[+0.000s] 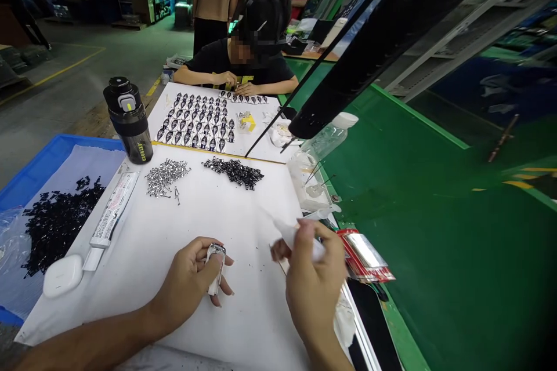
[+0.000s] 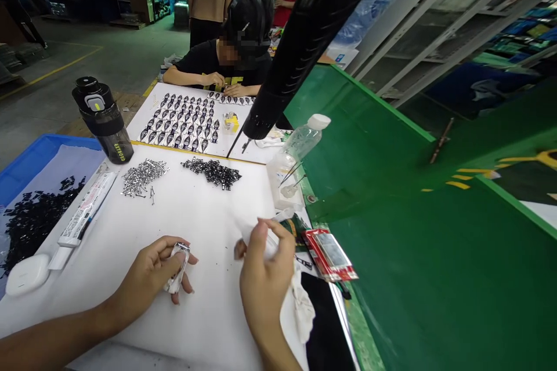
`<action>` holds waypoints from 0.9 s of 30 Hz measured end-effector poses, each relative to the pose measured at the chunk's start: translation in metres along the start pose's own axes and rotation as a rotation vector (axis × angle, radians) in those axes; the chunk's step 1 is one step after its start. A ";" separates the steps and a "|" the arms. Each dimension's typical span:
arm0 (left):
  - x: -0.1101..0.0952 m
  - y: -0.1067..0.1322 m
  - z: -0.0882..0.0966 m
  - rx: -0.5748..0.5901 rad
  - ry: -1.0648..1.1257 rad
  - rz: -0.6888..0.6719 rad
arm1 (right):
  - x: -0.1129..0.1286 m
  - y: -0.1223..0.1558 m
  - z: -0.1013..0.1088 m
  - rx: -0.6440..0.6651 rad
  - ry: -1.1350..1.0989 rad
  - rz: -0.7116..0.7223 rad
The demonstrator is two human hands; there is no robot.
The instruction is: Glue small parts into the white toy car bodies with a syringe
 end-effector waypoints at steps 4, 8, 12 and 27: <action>-0.002 0.000 0.002 -0.014 -0.011 -0.008 | -0.014 -0.007 -0.028 0.319 0.308 0.076; -0.004 0.001 0.004 -0.036 -0.003 -0.022 | -0.022 -0.004 -0.034 0.405 0.430 0.130; -0.005 0.001 0.006 -0.066 -0.004 -0.023 | -0.022 0.010 -0.024 0.418 0.443 0.144; -0.001 0.000 0.009 -0.029 -0.046 -0.077 | 0.025 -0.156 0.013 0.004 0.651 0.407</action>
Point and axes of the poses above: each hand's wrist, its own y-axis away from the middle knuckle, its own z-axis out of the back of the hand, x = y × z, the point moved 5 cm from there along -y, towards the middle knuckle, and after that the axes turned 9 degrees about -x, right-handed, at the moved point
